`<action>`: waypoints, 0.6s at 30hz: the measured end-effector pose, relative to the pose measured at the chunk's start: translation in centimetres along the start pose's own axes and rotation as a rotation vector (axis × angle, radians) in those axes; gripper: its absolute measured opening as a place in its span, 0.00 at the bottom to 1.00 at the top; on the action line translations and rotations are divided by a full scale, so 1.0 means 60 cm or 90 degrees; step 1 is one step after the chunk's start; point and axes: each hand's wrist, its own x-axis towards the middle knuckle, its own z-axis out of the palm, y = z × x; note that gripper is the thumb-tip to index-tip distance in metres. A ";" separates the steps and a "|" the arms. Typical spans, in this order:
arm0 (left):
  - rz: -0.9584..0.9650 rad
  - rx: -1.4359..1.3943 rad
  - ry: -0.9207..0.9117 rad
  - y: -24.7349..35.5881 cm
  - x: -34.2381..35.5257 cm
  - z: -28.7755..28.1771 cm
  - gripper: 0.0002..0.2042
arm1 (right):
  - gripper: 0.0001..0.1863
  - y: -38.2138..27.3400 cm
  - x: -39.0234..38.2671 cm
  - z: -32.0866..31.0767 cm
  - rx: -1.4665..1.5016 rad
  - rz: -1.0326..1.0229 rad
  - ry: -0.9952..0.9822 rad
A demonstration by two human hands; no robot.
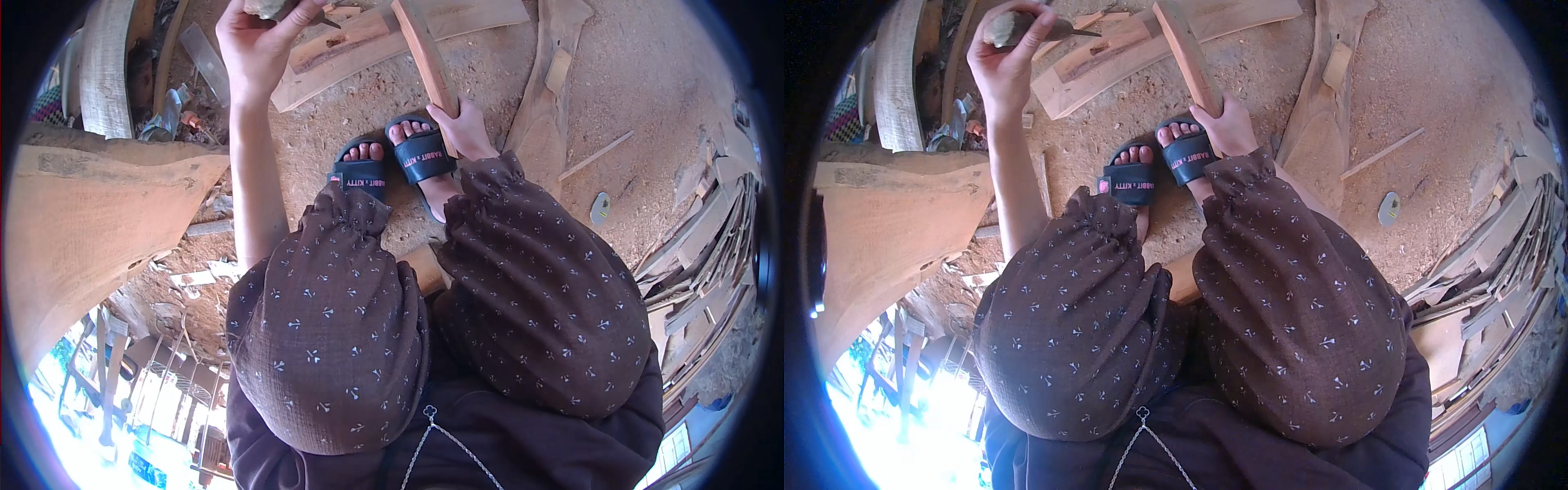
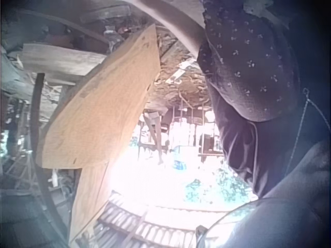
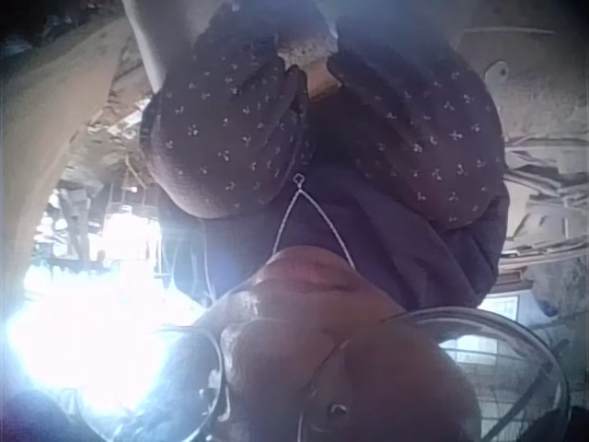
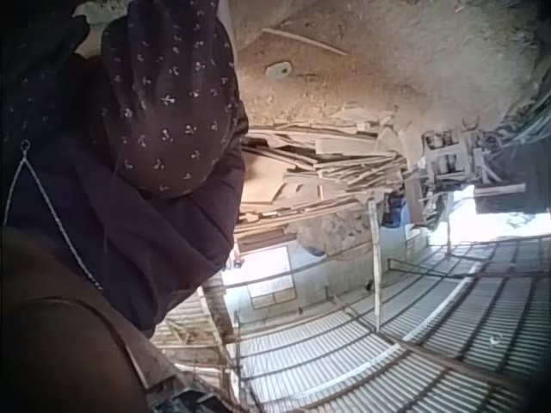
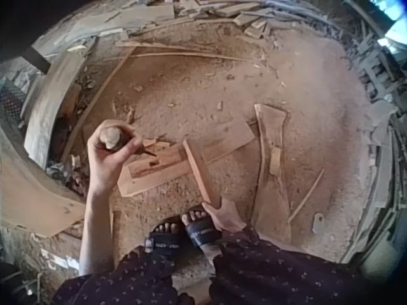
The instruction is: The recorder uses a hammer and a chisel to carve or shape a piece of wood.
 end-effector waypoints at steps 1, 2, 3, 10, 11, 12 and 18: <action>0.024 0.046 0.004 -0.008 0.000 -0.002 0.08 | 0.28 -0.001 0.001 0.000 0.003 0.002 -0.008; 0.023 0.048 0.005 -0.014 -0.004 -0.004 0.08 | 0.27 -0.002 0.001 0.001 0.007 0.004 -0.017; -0.011 0.043 0.048 -0.019 -0.008 -0.006 0.07 | 0.27 -0.004 0.000 0.003 0.008 0.004 -0.019; -0.057 0.007 0.099 -0.039 -0.002 -0.014 0.10 | 0.28 -0.012 -0.003 -0.003 0.016 0.024 -0.022; -0.057 0.007 0.100 -0.042 -0.001 -0.021 0.10 | 0.28 -0.020 -0.006 -0.004 0.010 0.023 -0.026; -0.072 0.007 0.053 -0.047 0.001 -0.028 0.10 | 0.28 -0.020 -0.006 -0.002 0.010 0.023 -0.027; -0.111 0.046 0.061 -0.052 0.004 -0.006 0.11 | 0.28 -0.019 -0.005 -0.004 0.027 0.008 -0.029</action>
